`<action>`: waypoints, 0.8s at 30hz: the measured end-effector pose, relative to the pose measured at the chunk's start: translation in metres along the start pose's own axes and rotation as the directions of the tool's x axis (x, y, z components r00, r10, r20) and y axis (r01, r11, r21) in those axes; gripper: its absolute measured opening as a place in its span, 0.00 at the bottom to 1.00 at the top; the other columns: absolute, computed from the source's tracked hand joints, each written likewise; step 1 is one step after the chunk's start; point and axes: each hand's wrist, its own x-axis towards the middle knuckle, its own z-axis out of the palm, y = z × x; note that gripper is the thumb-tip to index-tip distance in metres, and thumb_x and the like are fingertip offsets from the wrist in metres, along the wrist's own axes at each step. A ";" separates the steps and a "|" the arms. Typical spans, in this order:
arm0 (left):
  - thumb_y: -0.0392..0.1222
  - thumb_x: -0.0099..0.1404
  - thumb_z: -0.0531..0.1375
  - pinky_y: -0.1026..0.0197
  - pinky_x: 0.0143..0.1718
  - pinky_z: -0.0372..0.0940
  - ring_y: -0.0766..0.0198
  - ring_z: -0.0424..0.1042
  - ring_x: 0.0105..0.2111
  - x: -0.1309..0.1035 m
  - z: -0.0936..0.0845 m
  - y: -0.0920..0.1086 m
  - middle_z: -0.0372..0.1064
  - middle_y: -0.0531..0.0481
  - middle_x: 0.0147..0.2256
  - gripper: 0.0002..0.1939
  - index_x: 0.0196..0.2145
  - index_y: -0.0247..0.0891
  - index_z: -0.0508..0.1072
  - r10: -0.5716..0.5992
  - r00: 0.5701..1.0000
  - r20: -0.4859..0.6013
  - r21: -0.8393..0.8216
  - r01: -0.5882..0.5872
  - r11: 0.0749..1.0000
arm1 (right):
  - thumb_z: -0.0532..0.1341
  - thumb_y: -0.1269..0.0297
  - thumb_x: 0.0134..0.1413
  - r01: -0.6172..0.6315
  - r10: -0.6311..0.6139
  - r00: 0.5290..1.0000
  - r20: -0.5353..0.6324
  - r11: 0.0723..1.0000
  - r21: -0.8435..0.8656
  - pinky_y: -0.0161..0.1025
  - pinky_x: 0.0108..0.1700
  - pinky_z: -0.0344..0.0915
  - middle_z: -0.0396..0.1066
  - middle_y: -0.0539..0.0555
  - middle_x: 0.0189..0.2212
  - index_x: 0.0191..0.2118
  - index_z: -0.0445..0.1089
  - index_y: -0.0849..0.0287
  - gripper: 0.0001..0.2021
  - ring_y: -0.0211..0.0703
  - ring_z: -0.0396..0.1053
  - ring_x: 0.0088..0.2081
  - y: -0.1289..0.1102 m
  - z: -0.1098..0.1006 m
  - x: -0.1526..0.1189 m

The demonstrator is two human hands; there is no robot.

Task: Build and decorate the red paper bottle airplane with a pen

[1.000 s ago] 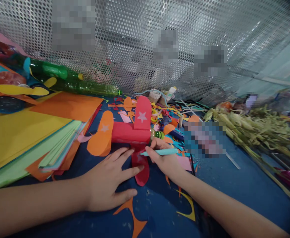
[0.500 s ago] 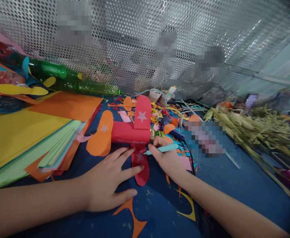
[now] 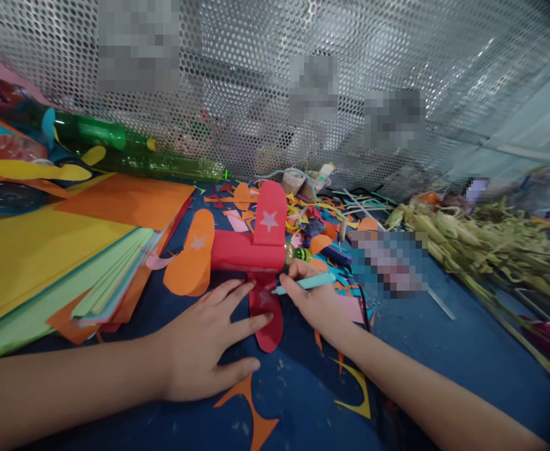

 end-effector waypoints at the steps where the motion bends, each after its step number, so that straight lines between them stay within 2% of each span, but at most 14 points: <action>1: 0.54 0.64 0.55 0.36 0.53 0.58 0.40 0.49 0.61 0.000 0.000 0.000 0.51 0.39 0.62 0.26 0.58 0.51 0.62 -0.001 1.000 -0.002 -0.002 0.001 1.000 | 0.55 0.66 0.49 -0.007 0.007 1.000 0.006 1.000 0.004 0.34 0.24 0.48 0.52 0.43 0.16 0.19 0.52 0.55 0.12 0.35 0.51 0.20 0.000 0.000 0.000; 18: 0.55 0.64 0.55 0.37 0.54 0.57 0.40 0.50 0.61 0.000 0.000 0.001 0.50 0.42 0.62 0.26 0.58 0.51 0.62 -0.012 1.000 -0.003 -0.016 0.012 1.000 | 0.54 0.68 0.46 0.002 -0.004 0.999 -0.054 1.000 -0.028 0.35 0.23 0.46 0.48 0.44 0.17 0.19 0.49 0.55 0.12 0.35 0.48 0.21 0.000 -0.001 0.000; 24: 0.54 0.64 0.56 0.37 0.54 0.57 0.40 0.49 0.61 0.000 0.000 0.001 0.50 0.41 0.62 0.25 0.58 0.51 0.62 -0.006 1.000 0.001 -0.017 0.006 1.000 | 0.54 0.68 0.46 0.016 -0.016 1.000 0.002 1.000 -0.006 0.35 0.24 0.46 0.47 0.43 0.16 0.19 0.48 0.55 0.13 0.35 0.48 0.21 -0.002 0.000 -0.001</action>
